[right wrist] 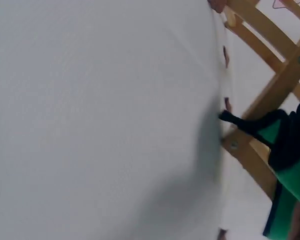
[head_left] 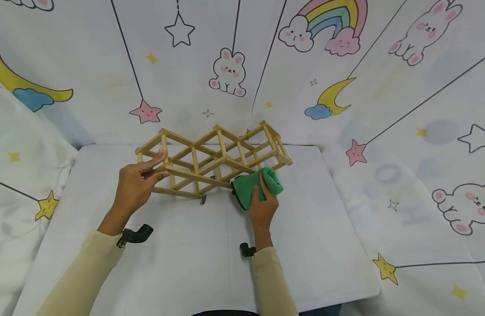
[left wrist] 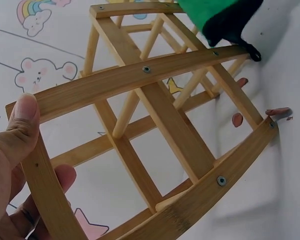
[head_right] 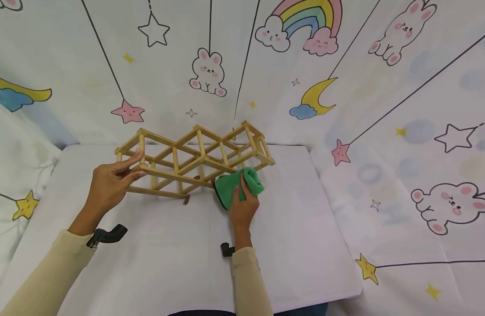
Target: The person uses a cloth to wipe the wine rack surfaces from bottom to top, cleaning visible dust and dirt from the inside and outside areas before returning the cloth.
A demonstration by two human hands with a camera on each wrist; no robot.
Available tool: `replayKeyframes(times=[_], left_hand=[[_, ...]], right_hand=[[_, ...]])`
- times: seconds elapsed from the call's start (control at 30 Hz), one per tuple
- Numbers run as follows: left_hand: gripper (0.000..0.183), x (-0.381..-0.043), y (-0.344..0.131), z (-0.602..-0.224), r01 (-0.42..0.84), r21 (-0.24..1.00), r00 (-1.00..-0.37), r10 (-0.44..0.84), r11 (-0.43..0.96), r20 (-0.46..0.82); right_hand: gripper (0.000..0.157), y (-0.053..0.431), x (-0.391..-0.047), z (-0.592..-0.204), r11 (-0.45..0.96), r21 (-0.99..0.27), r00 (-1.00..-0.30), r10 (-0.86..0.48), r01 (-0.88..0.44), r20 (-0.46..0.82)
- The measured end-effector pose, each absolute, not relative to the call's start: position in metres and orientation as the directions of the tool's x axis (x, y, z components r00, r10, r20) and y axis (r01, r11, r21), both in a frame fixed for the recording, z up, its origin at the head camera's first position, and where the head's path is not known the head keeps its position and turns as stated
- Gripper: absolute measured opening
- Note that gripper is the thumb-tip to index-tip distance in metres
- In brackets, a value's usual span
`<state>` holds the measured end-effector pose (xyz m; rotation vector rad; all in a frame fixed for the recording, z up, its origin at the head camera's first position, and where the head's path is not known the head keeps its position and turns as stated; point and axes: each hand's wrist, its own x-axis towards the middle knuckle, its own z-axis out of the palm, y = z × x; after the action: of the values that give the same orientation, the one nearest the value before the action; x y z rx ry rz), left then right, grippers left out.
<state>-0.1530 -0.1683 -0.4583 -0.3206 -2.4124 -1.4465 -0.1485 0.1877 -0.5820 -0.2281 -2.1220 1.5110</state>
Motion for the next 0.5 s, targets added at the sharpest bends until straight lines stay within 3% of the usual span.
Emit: replayKeyframes(times=[0.2, 0.4, 0.5], left_hand=[[0.056, -0.154, -0.167, -0.46, 0.344, 0.812, -0.927, 0.034, 0.472, 0.373], [0.056, -0.155, -0.167, -0.459, 0.35, 0.807, -0.924, 0.033, 0.476, 0.381], [0.056, -0.155, -0.167, -0.46, 0.34, 0.801, -0.925, 0.024, 0.493, 0.378]], right_hand=[[0.036, 0.189, -0.152, -0.595, 0.447, -0.889, -0.89, 0.439, 0.098, 0.122], [0.038, 0.187, -0.161, -0.599, 0.381, -0.921, -0.908, 0.411, 0.084, 0.088], [0.034, 0.187, -0.165, -0.599, 0.452, -0.874, -0.939, 0.342, 0.179, -0.015]])
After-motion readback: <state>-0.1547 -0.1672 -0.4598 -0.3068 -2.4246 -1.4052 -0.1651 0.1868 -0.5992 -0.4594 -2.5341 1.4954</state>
